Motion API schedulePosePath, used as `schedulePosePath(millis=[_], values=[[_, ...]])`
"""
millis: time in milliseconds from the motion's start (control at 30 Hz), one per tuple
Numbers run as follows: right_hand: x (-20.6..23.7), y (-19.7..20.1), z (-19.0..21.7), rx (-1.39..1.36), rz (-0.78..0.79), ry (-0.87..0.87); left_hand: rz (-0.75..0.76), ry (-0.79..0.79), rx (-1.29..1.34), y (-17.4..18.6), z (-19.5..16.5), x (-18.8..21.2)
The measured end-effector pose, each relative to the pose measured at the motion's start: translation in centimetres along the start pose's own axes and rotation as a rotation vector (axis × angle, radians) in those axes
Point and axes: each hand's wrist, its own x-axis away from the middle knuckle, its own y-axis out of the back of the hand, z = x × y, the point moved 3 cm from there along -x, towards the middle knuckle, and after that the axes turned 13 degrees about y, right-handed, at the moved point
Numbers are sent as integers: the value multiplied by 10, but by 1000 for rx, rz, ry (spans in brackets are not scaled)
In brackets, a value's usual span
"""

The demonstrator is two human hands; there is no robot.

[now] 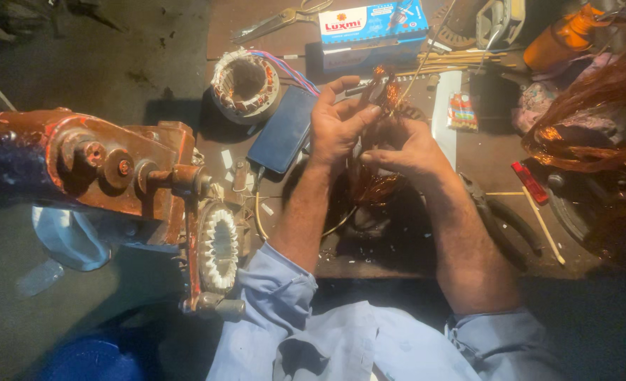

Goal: The person winds copper wire around a motor stator core by hand, carefully aligning and securing the wire in the slots. The hands rotate the stator and feed the wire through the slots repeatedly.

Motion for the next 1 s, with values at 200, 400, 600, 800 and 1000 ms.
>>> schedulePosePath(millis=[200,400,600,800,1000], values=[[4,8,-2,-72,-150,-71,-58,-41,-132,-1,0,7],[-3,14,-2,-343,-161,-8,-36,19,-123,1,0,5],[1,4,-2,-91,-80,-68,-41,-77,-265,-4,-6,8],[2,7,-4,-160,-25,6,-50,-14,-230,-5,-7,9],[-2,20,3,-387,-176,100,-17,103,-146,1,-13,5]])
